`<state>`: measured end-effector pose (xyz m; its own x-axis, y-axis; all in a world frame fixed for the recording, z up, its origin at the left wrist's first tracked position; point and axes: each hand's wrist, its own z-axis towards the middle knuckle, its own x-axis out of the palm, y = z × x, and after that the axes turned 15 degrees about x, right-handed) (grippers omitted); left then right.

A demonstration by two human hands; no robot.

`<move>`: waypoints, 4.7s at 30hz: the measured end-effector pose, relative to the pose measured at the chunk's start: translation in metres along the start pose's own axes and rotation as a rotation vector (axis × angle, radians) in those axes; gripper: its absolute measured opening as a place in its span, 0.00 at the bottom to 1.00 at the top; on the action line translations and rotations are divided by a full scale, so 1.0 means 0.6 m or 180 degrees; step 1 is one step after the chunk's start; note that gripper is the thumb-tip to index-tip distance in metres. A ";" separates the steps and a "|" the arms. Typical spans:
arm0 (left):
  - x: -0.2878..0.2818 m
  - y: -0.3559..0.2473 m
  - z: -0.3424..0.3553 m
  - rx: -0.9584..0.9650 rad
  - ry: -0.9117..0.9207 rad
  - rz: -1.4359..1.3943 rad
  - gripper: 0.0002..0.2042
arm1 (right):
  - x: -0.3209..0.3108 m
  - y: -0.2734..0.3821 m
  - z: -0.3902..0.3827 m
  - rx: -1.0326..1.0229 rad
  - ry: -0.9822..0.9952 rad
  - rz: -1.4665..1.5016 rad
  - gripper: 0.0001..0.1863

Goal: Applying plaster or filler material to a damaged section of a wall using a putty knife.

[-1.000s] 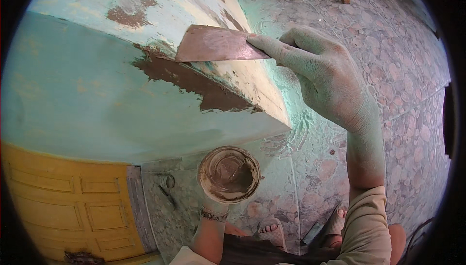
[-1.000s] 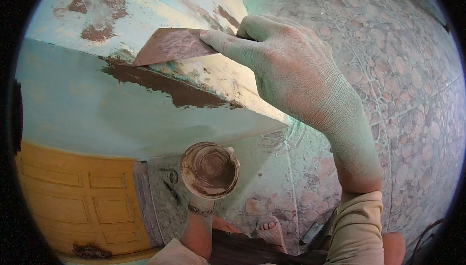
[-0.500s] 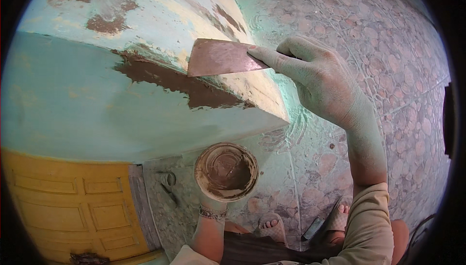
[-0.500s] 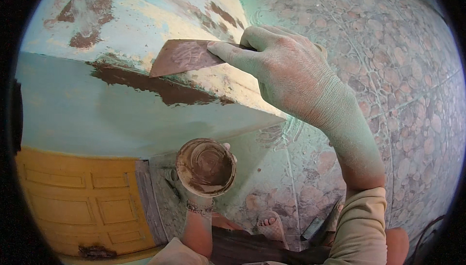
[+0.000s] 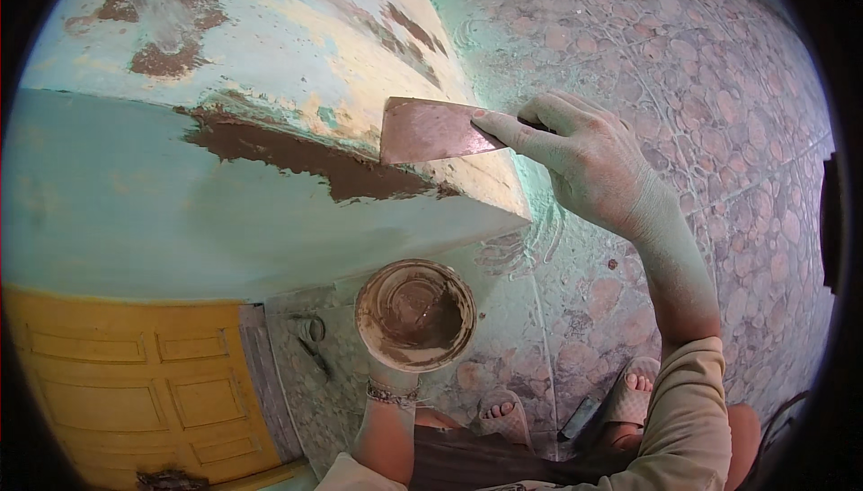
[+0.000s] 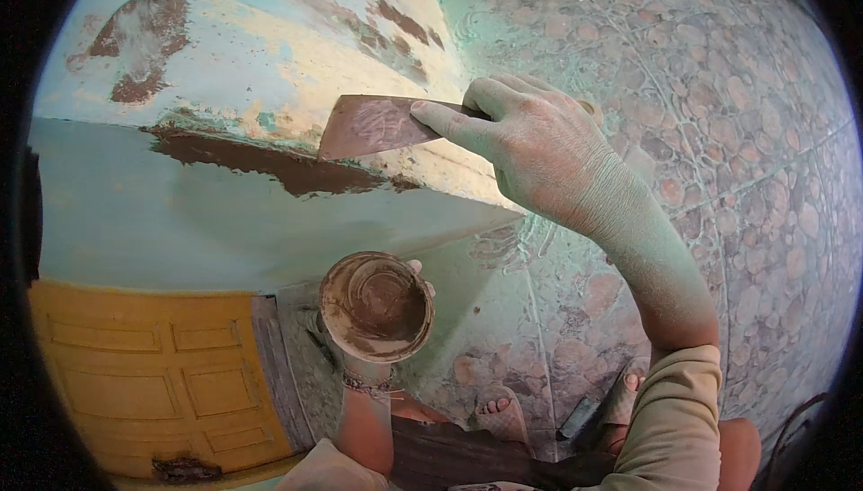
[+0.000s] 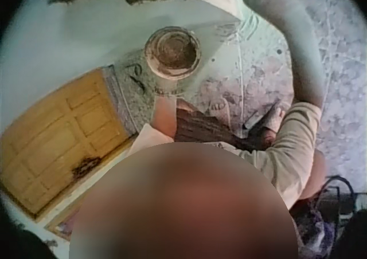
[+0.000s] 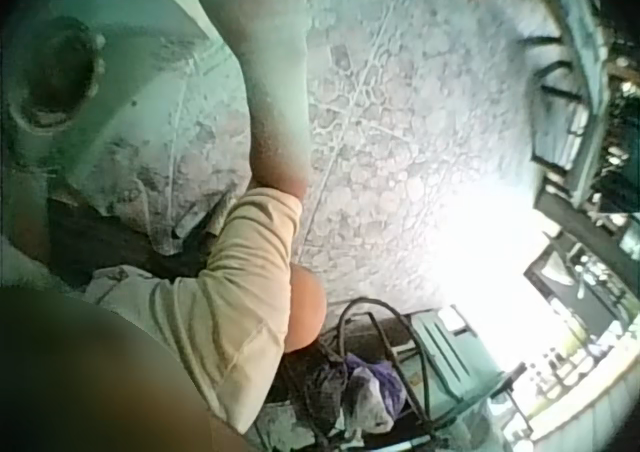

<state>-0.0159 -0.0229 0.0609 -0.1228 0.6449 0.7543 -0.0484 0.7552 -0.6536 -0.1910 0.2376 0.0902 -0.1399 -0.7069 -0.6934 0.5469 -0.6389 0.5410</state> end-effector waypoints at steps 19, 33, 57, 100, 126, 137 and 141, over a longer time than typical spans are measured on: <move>0.006 -0.008 -0.008 -0.0036 -0.0270 -0.0171 0.37 | 0.032 -0.030 -0.086 0.0621 0.0220 0.0668 0.29; -0.076 -0.080 -0.066 0.0241 -0.0533 -0.0291 0.36 | 0.108 0.107 -0.099 0.1064 -0.1327 0.2178 0.21; 0.001 -0.077 -0.068 0.0074 -0.1069 -0.0434 0.34 | 0.171 0.130 -0.102 0.1308 -0.1947 0.2036 0.26; -0.130 -0.091 -0.080 0.0554 -0.0737 -0.0204 0.36 | 0.121 0.109 -0.063 0.0444 -0.2397 0.1045 0.20; -0.109 -0.096 -0.089 0.0595 -0.0659 0.0126 0.38 | 0.115 0.077 -0.066 0.0505 -0.2692 0.1177 0.22; -0.098 -0.099 -0.091 0.0482 -0.0692 -0.0234 0.38 | 0.112 0.082 -0.043 0.0297 -0.2624 0.1150 0.21; -0.100 -0.096 -0.093 0.0620 -0.0795 -0.0184 0.38 | 0.105 0.073 -0.055 0.0524 -0.2654 0.1016 0.21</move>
<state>0.0494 -0.0987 0.0567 -0.3527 0.5347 0.7679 -0.2483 0.7377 -0.6278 -0.1487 0.1750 0.0545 -0.5890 -0.8074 0.0359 0.5463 -0.3649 0.7539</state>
